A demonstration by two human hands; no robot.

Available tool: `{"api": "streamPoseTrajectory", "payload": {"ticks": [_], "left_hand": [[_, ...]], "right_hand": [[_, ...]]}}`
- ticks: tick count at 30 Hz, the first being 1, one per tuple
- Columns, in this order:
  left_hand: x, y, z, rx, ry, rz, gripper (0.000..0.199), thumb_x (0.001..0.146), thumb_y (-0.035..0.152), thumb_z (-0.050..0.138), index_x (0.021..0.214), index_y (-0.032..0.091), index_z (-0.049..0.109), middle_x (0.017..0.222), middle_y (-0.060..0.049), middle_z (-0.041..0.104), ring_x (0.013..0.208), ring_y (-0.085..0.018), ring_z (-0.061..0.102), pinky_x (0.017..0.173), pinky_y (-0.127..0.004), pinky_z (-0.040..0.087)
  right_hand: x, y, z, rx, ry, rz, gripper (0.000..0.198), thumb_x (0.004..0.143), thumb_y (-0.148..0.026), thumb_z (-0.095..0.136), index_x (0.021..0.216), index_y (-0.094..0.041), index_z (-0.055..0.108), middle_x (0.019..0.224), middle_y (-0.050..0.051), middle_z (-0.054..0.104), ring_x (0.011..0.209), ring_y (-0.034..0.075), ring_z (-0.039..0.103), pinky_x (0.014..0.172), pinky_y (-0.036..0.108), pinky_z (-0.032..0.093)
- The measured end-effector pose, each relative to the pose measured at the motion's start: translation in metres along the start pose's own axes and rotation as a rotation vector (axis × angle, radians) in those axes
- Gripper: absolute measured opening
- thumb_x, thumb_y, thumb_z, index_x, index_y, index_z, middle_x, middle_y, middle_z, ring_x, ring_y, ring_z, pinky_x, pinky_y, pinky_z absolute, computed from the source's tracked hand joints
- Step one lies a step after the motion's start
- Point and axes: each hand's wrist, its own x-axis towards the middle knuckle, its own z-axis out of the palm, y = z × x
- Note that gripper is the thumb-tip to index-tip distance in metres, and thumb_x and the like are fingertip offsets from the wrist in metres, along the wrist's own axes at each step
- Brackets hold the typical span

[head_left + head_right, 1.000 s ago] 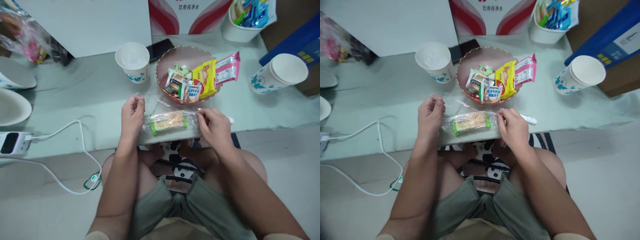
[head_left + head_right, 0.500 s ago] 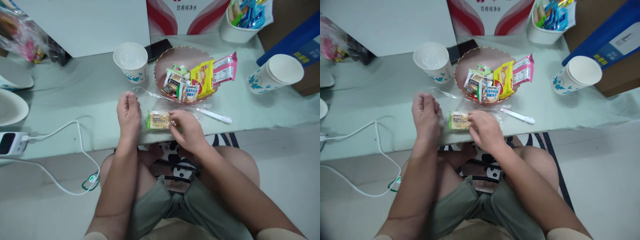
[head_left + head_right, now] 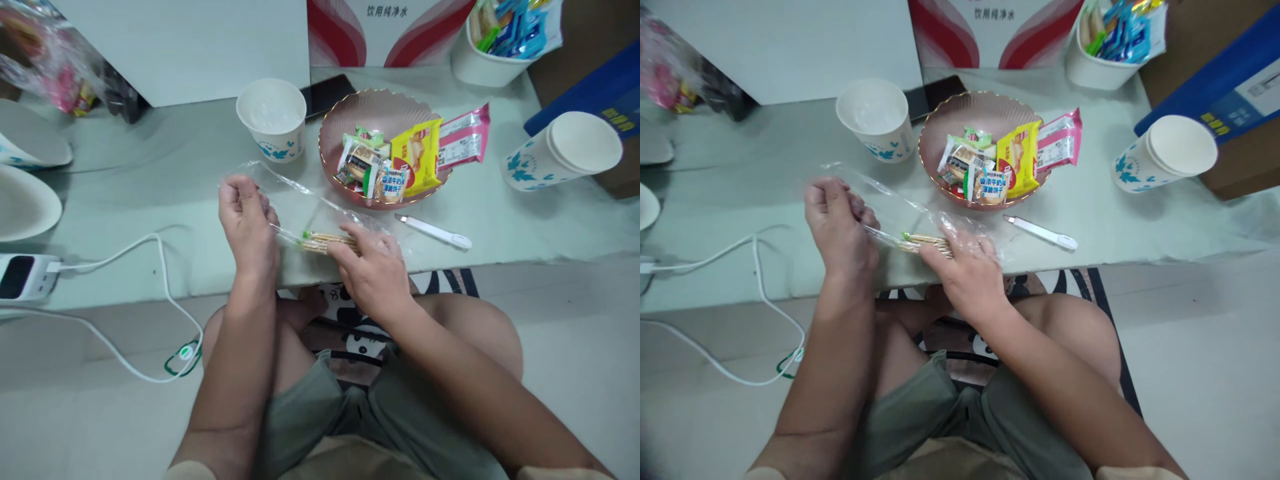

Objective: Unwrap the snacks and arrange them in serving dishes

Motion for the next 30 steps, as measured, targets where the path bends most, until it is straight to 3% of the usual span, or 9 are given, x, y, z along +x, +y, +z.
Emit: {"api": "streamPoseTrajectory", "payload": {"ticks": [3,7,11,15,19,22,26,30], "left_hand": [[0.004,0.001,-0.003,0.048,0.032,-0.059,0.031,0.097,0.038,0.069,0.078,0.022,0.051,0.062,0.006,0.038,0.047,-0.005,0.030,0.045,-0.023,0.017],[0.001,0.005,0.000,0.042,0.059,-0.099,0.031,0.096,0.037,0.070,0.078,0.023,0.049,0.059,0.008,0.034,0.043,-0.004,0.026,0.044,-0.024,0.011],[-0.002,0.005,0.005,-0.052,0.104,-0.125,0.030,0.096,0.035,0.069,0.079,0.024,0.047,0.059,0.008,0.036,0.043,-0.004,0.025,0.044,-0.023,0.012],[-0.001,0.007,0.005,-0.155,0.059,-0.272,0.039,0.096,0.046,0.068,0.075,0.024,0.044,0.056,0.008,0.034,0.042,-0.006,0.022,0.044,-0.023,0.014],[-0.002,0.014,0.009,-0.327,0.020,-0.413,0.051,0.104,0.052,0.054,0.066,0.021,0.039,0.052,0.006,0.029,0.041,-0.008,0.015,0.043,-0.027,0.011],[-0.007,0.021,0.012,-0.384,-0.002,-0.412,0.050,0.109,0.047,0.042,0.066,0.022,0.041,0.052,0.005,0.027,0.042,-0.009,0.009,0.043,-0.029,0.008],[-0.013,0.028,0.012,-0.236,-0.113,-0.361,0.046,0.100,0.053,0.059,0.067,0.024,0.047,0.055,0.005,0.025,0.043,-0.010,0.014,0.044,-0.028,0.011],[-0.022,0.034,0.018,-0.257,-0.176,-0.313,0.045,0.100,0.049,0.059,0.066,0.023,0.046,0.058,0.005,0.022,0.044,-0.010,0.009,0.043,-0.028,0.008]], "right_hand": [[-0.008,-0.003,-0.002,0.002,-0.024,-0.051,0.023,0.102,-0.022,0.049,0.111,-0.026,0.070,0.144,0.009,0.067,0.108,0.027,0.069,0.097,0.043,0.043],[-0.012,-0.009,-0.006,0.072,-0.103,-0.017,0.033,0.100,-0.035,0.054,0.128,-0.020,0.065,0.130,0.013,0.074,0.103,0.031,0.071,0.092,0.046,0.048],[-0.006,-0.012,-0.009,0.181,-0.194,0.026,0.034,0.101,-0.043,0.050,0.122,-0.022,0.068,0.136,0.012,0.070,0.115,0.034,0.067,0.093,0.047,0.049],[0.006,-0.009,-0.010,0.336,-0.217,0.188,0.037,0.104,-0.040,0.040,0.117,-0.020,0.068,0.114,0.011,0.075,0.107,0.030,0.068,0.092,0.044,0.051],[0.016,-0.011,-0.010,0.347,-0.197,0.288,0.038,0.096,-0.044,0.056,0.125,-0.020,0.065,0.119,0.011,0.072,0.112,0.032,0.067,0.093,0.045,0.053],[0.020,-0.015,-0.012,0.334,-0.178,0.312,0.048,0.090,-0.046,0.064,0.131,-0.020,0.063,0.127,0.013,0.070,0.117,0.033,0.066,0.095,0.046,0.054],[0.021,-0.020,-0.013,0.362,-0.192,0.312,0.064,0.086,-0.051,0.068,0.138,-0.017,0.059,0.129,0.016,0.071,0.116,0.035,0.068,0.096,0.048,0.055],[0.019,-0.024,-0.012,0.322,-0.193,0.274,0.067,0.082,-0.038,0.070,0.144,-0.017,0.055,0.136,0.017,0.067,0.120,0.036,0.065,0.100,0.050,0.054]]}}
